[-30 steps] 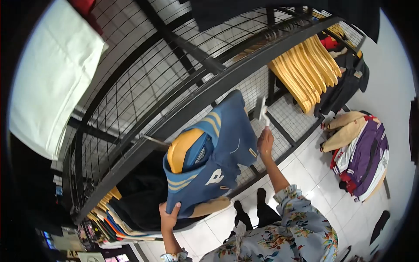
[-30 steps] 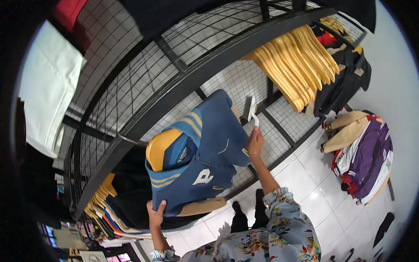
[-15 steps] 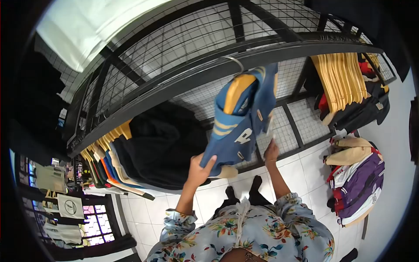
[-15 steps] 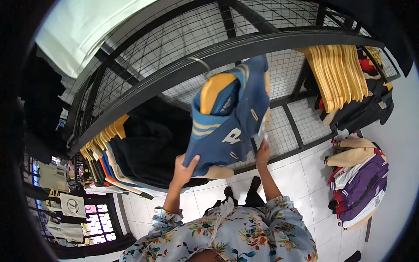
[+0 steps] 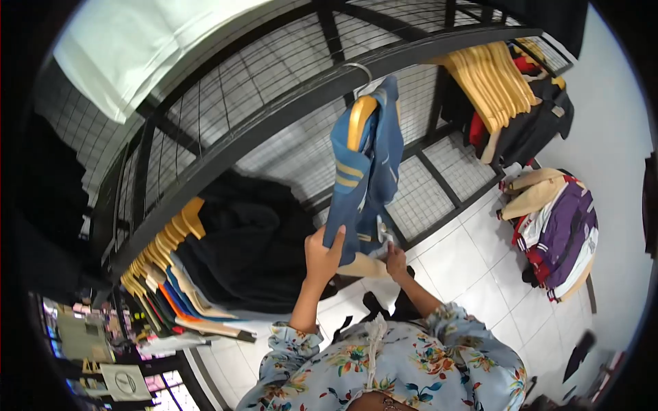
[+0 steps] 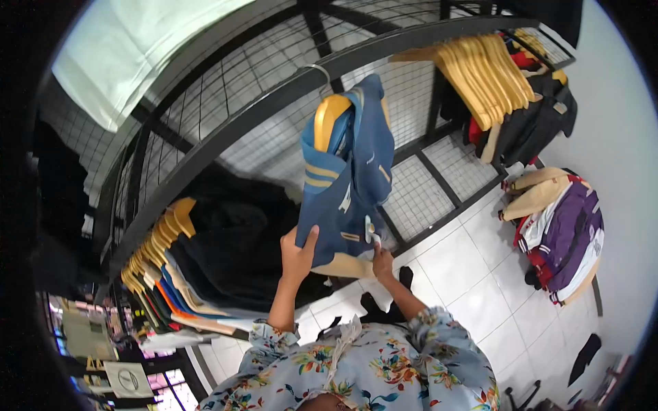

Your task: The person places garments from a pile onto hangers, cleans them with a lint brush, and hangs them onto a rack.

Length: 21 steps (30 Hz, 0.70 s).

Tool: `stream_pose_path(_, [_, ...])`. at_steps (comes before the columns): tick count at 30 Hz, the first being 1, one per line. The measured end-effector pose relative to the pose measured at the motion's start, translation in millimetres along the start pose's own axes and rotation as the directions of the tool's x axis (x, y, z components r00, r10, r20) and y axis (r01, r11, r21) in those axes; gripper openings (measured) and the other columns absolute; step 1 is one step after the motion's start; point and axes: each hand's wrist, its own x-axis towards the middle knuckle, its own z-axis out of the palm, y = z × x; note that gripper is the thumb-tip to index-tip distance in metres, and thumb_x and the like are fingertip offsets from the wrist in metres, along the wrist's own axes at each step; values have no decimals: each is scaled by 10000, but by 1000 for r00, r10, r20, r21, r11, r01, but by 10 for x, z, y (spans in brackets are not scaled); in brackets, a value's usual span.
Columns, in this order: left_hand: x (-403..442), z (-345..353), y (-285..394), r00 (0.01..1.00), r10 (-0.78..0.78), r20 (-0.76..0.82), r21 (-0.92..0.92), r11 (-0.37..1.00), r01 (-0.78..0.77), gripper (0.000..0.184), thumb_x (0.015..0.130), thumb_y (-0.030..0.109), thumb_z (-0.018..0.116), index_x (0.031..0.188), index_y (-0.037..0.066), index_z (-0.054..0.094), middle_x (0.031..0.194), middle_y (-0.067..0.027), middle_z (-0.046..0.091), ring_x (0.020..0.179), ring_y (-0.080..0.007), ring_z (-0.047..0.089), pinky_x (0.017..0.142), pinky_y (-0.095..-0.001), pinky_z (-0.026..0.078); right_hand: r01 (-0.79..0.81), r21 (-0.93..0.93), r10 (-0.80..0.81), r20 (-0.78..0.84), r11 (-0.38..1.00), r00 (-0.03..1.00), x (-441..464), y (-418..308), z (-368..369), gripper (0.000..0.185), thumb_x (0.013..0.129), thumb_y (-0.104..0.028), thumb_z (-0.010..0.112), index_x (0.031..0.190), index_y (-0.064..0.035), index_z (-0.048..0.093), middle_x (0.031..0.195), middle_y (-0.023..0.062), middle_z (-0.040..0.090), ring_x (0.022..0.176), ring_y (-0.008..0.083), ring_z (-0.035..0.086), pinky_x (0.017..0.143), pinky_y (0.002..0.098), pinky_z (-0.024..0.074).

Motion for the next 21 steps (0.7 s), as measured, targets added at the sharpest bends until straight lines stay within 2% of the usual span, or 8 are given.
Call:
stream_pose_path(2, [-45,-25,-5,1000,8,0,16,1000,-8,343,850,263,546,708,-45,493,530,-41,419,515,-82,364,468,-255,322,-76,95,79,-32,993,996,-236,-311,-189,477,917,-371,353,665,11,485,488,138,451,441,226,449,458,355,364])
stream_pose_path(4, [-77,-34,-61,1000,24,16,8,1000,-24,373,855,298,529,715,-46,493,534,-39,419,520,-85,365,471,-258,322,39,504,-73,47,863,996,-615,-875,-279,518,908,-404,352,705,37,531,534,153,512,485,241,505,494,388,394])
stream_pose_path(8, [-107,-68,-100,998,65,6,39,997,-65,443,866,378,489,744,-47,511,532,-60,428,502,-118,390,475,-277,336,288,488,-332,3,824,943,-1088,-703,27,457,898,-428,381,645,-63,488,469,-24,386,410,70,406,371,234,276])
stream_pose_path(10, [-80,-80,-79,996,83,-26,94,992,-80,461,862,401,475,775,-46,546,511,-106,445,448,-174,436,469,-307,364,445,-103,-445,23,890,895,-953,-28,288,430,903,-402,381,666,-54,470,461,29,419,423,159,451,400,283,321])
stream_pose_path(11, [-81,-91,-72,996,91,-18,90,992,-90,461,862,401,475,775,-46,546,511,-106,445,448,-174,436,469,-307,364,445,-103,-447,11,889,895,-921,144,248,430,903,-402,381,666,-54,470,461,29,419,423,159,451,400,283,321])
stream_pose_path(14, [-57,-164,-59,996,90,-27,85,993,-88,451,861,390,482,804,-51,556,516,-104,451,455,-175,442,474,-309,368,273,-190,-262,82,943,962,-1039,102,-34,450,908,-331,368,686,34,509,595,248,503,580,425,506,539,450,401])
stream_pose_path(18, [-66,-236,-155,999,46,-2,63,997,-45,444,861,380,483,833,-55,565,534,-116,471,472,-174,460,486,-309,379,221,243,-244,69,945,967,-1316,-633,-187,474,895,-376,374,745,36,556,720,279,541,713,422,542,604,470,411])
stream_pose_path(21, [-85,-231,-161,997,70,-36,95,993,-66,432,861,368,484,834,-55,566,543,-123,486,487,-189,478,500,-310,388,320,88,-330,155,943,931,-1464,-432,-127,500,891,-390,380,681,31,548,689,261,540,685,413,542,584,446,417])
